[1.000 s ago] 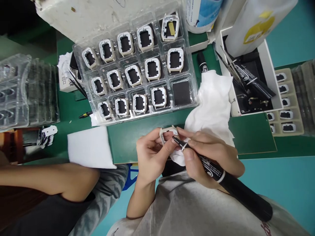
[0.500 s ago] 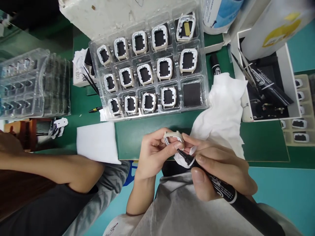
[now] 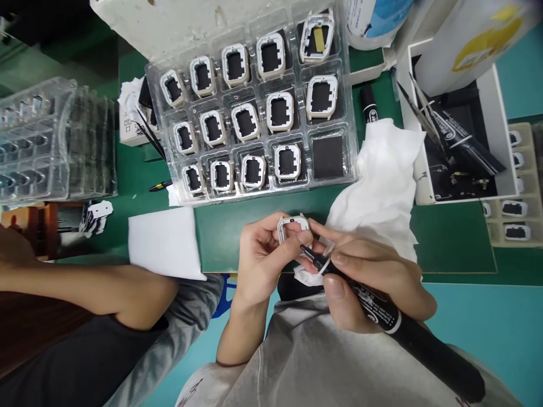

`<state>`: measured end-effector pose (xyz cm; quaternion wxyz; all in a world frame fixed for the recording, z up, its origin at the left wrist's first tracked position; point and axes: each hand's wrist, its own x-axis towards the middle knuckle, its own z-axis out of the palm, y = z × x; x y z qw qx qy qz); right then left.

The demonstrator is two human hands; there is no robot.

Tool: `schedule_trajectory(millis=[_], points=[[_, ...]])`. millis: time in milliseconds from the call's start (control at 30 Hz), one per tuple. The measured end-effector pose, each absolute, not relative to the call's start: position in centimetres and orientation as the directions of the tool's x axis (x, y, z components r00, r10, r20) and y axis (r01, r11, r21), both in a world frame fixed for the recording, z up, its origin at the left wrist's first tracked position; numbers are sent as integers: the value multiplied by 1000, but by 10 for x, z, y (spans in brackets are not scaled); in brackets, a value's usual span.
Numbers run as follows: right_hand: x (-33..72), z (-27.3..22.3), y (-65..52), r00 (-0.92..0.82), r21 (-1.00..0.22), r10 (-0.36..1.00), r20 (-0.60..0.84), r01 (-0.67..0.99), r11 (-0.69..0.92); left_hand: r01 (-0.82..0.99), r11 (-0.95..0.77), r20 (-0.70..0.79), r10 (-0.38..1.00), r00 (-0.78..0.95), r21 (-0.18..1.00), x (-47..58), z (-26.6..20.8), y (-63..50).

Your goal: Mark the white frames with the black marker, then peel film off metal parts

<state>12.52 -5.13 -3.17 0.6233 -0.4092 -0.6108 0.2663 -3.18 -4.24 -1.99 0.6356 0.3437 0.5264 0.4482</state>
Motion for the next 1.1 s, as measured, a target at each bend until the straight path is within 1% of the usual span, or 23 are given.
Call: schedule_trajectory(millis=[67,133,200,267,433,600,667,800,833,933,1000,1100], points=[[131,-34,-47,67,-818,819,570,139,558,-182,364,-365,930,31,913,-32,-20,-42],[138,-33,-43,-18,-804,812,583,131,580,-149,341,-345,939,-1,928,-30,-19,-41],[143,-30,-41,-101,-814,829,550,158,559,-114,299,-305,951,-44,947,-28,-19,-40],[145,-26,-41,-136,-833,856,499,195,517,-83,247,-254,963,-90,965,-24,-18,-40],[138,-30,-44,24,-822,837,547,204,531,17,152,-148,979,-139,988,-17,-21,-47],[135,-33,-46,43,-821,835,548,216,528,155,99,-72,982,-173,983,-18,-27,-54],[134,-31,-50,74,-830,839,539,219,513,158,87,-61,985,-160,984,-19,-29,-53],[128,-27,-56,100,-869,876,472,223,442,123,89,-74,990,-122,988,-22,-31,-52],[126,-27,-57,109,-866,873,475,234,442,127,98,-83,989,-123,987,-23,-31,-52],[121,-27,-54,165,-810,807,567,294,508,171,107,-83,987,-138,980,-23,-31,-53],[120,-26,-50,148,-782,788,597,325,532,215,88,-55,986,-156,973,-21,-30,-55],[122,-22,-45,62,-751,783,619,339,567,274,48,-1,985,-170,961,-18,-28,-56]])
